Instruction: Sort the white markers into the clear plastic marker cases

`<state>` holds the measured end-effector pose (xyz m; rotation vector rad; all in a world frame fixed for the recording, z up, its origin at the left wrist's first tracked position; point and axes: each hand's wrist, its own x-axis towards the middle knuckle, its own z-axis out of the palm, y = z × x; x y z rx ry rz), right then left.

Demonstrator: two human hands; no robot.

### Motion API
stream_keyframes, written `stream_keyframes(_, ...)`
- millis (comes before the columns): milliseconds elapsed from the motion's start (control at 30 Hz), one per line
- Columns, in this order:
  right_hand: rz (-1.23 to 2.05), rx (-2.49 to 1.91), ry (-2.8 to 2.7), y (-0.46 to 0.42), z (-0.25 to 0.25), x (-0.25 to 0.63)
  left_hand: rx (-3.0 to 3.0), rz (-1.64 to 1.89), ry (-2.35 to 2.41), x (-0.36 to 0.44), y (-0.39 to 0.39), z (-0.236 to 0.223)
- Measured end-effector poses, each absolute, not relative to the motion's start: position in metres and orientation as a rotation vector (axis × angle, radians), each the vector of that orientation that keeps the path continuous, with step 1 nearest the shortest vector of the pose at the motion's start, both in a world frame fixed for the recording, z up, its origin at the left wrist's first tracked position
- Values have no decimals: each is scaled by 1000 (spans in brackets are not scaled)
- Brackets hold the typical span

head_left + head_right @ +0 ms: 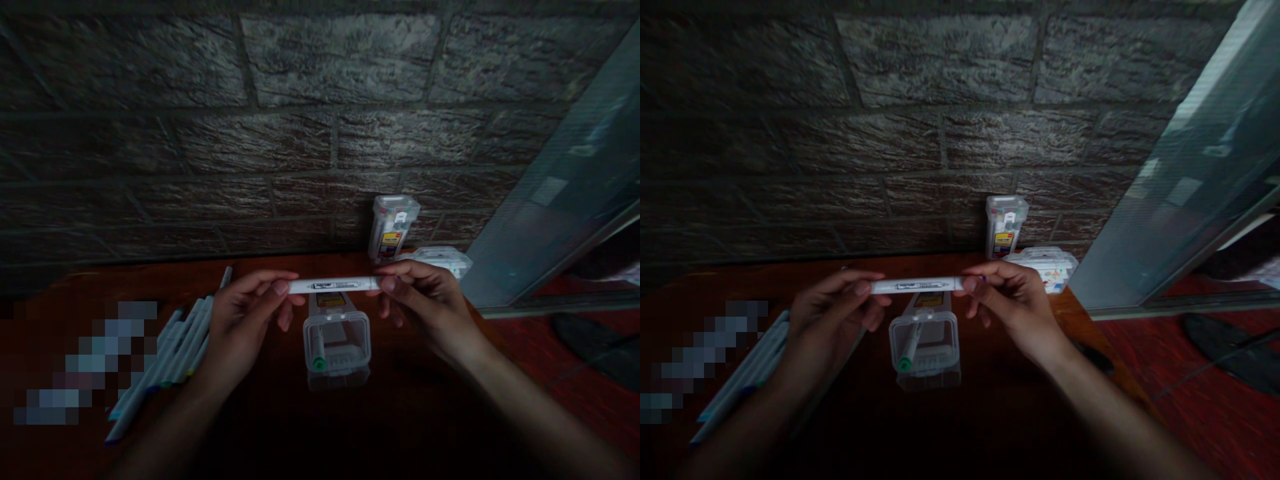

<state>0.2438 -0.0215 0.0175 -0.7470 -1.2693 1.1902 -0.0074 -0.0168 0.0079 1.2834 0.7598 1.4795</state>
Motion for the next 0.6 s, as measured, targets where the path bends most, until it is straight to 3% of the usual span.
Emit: stream_keyframes(600, 1274, -705, -1238, -22, 22, 249, 1186, 1476, 619, -12, -17, 10)
